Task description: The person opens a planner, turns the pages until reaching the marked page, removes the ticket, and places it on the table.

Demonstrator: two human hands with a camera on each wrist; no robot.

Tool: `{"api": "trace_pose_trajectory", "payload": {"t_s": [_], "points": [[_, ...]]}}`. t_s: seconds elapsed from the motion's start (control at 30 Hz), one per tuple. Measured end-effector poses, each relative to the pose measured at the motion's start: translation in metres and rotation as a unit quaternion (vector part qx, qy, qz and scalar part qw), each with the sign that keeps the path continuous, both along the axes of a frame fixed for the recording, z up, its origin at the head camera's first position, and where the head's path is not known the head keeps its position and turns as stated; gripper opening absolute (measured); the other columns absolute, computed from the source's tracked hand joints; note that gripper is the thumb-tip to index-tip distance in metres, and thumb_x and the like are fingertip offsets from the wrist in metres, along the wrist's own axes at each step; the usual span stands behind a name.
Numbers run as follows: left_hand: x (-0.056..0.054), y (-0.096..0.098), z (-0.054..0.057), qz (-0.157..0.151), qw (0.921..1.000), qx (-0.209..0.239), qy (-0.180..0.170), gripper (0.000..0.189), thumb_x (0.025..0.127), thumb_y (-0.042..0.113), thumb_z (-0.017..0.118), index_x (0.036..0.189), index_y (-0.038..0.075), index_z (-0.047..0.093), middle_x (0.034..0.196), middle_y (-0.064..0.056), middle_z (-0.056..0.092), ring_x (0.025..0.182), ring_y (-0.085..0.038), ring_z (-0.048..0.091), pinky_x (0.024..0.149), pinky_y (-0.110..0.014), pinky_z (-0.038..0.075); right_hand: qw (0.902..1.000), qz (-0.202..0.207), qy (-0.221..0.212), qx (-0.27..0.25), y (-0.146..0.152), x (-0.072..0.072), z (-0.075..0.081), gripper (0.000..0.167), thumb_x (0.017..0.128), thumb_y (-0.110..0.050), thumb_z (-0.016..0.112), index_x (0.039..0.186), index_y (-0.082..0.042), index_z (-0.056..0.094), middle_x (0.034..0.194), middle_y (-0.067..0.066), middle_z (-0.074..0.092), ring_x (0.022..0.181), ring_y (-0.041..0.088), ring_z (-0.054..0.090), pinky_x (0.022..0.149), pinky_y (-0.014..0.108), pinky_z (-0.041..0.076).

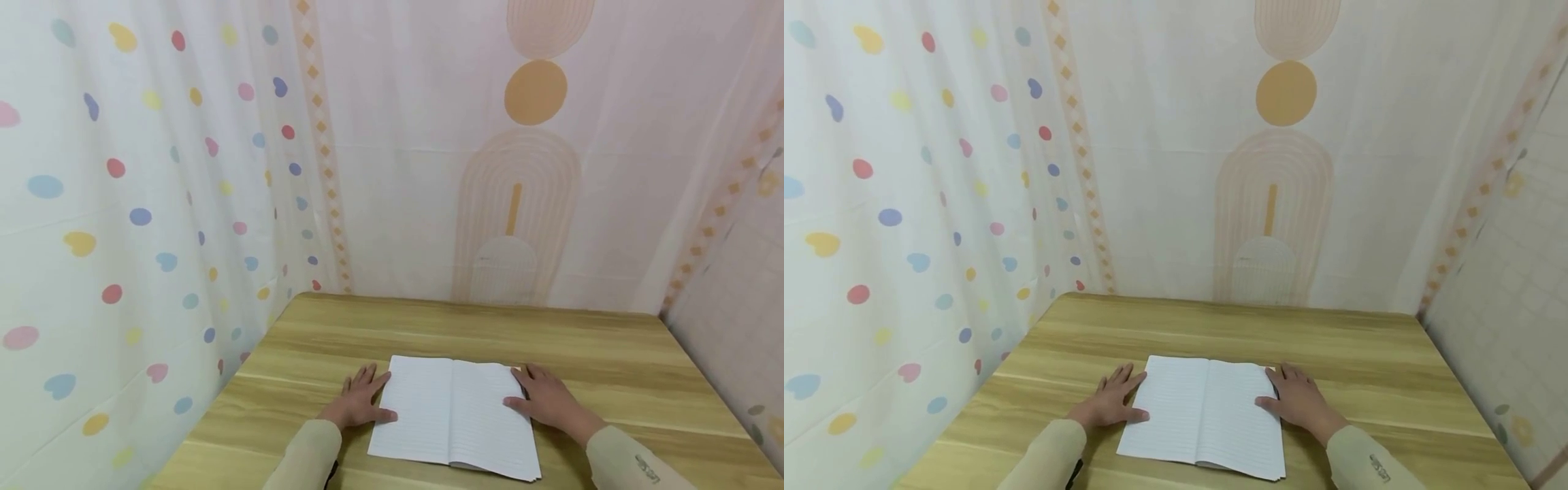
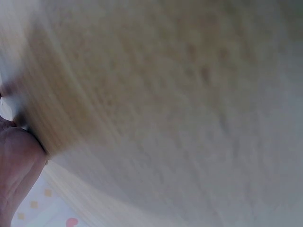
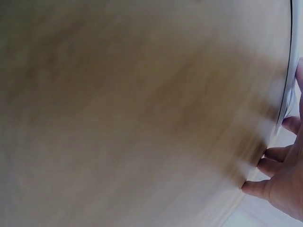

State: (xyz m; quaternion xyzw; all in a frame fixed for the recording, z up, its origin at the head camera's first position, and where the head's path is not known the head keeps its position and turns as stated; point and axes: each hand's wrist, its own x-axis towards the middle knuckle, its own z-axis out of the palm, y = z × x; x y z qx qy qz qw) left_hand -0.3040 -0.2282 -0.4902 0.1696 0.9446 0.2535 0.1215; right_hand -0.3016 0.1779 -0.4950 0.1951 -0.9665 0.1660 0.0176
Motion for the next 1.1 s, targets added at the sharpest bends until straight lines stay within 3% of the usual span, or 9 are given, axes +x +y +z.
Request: {"api": "trace_pose_trajectory", "payload": {"t_s": [0.23, 0.43, 0.57, 0.67, 0.73, 0.93, 1.1], "points": [[-0.001, 0.001, 0.001, -0.002, 1.0000, -0.003, 0.005, 0.092, 0.085, 0.051, 0.074, 0.155, 0.009, 0.033, 0.162, -0.027, 0.008, 0.148, -0.045, 0.003, 0.115, -0.064, -0.001, 0.9994, -0.003, 0.017, -0.030, -0.002, -0.004, -0.002, 0.062, 0.089, -0.044, 0.071, 0.132, 0.001, 0.062, 0.138, 0.038, 0.045, 0.127, 0.055, 0.043, 0.099, 0.070, 0.035], [-0.001, 0.001, 0.002, -0.003, 1.0000, 0.000, 0.006, 0.092, 0.085, 0.051, 0.074, 0.155, 0.009, 0.033, 0.162, -0.027, 0.008, 0.148, -0.046, 0.003, 0.115, -0.064, -0.001, 0.9924, -0.026, 0.023, -0.118, -0.013, -0.005, 0.004, 0.049, 0.088, -0.029, 0.076, 0.123, 0.004, 0.066, 0.129, 0.029, 0.058, 0.120, 0.049, 0.053, 0.099, 0.062, 0.041], [-0.001, 0.001, 0.002, -0.002, 1.0000, -0.002, 0.003, 0.092, 0.085, 0.051, 0.074, 0.155, 0.009, 0.032, 0.162, -0.027, 0.008, 0.148, -0.045, 0.002, 0.115, -0.064, -0.001, 0.9754, -0.057, -0.032, -0.211, -0.022, -0.003, 0.015, 0.048, 0.090, -0.025, 0.074, 0.126, 0.005, 0.063, 0.103, 0.012, 0.065, 0.095, 0.029, 0.060, 0.080, 0.042, 0.051], [-0.001, 0.002, 0.002, -0.001, 1.0000, -0.001, 0.003, 0.092, 0.085, 0.050, 0.075, 0.155, 0.009, 0.033, 0.162, -0.027, 0.008, 0.148, -0.046, 0.002, 0.115, -0.064, -0.002, 0.9565, -0.081, -0.082, -0.268, -0.027, -0.003, 0.026, 0.051, 0.093, -0.022, 0.071, 0.133, 0.006, 0.057, 0.089, 0.006, 0.055, 0.082, 0.021, 0.050, 0.066, 0.032, 0.043], [-0.001, 0.002, 0.003, -0.001, 1.0000, -0.001, 0.002, 0.092, 0.085, 0.050, 0.075, 0.155, 0.009, 0.033, 0.162, -0.027, 0.008, 0.148, -0.045, 0.002, 0.115, -0.063, -0.001, 0.9462, -0.089, -0.104, -0.293, -0.029, -0.003, 0.032, 0.053, 0.094, -0.020, 0.068, 0.137, 0.007, 0.053, 0.087, 0.005, 0.054, 0.080, 0.020, 0.049, 0.065, 0.031, 0.041], [0.000, 0.001, 0.002, 0.002, 1.0000, 0.000, 0.001, 0.092, 0.085, 0.049, 0.075, 0.155, 0.009, 0.033, 0.162, -0.026, 0.008, 0.149, -0.045, 0.002, 0.116, -0.063, -0.001, 0.9202, -0.096, -0.147, -0.350, -0.035, -0.005, 0.043, 0.054, 0.098, -0.017, 0.061, 0.143, 0.009, 0.044, 0.097, 0.007, 0.067, 0.083, 0.019, 0.064, 0.070, 0.036, 0.051], [0.001, 0.000, 0.002, 0.003, 1.0000, 0.000, 0.003, 0.092, 0.085, 0.049, 0.075, 0.155, 0.008, 0.033, 0.162, -0.027, 0.008, 0.148, -0.045, 0.003, 0.115, -0.064, -0.001, 0.9121, -0.099, -0.139, -0.373, -0.046, -0.005, 0.052, 0.052, 0.099, -0.014, 0.059, 0.143, 0.009, 0.045, 0.099, 0.008, 0.060, 0.085, 0.019, 0.062, 0.072, 0.035, 0.053]]}}
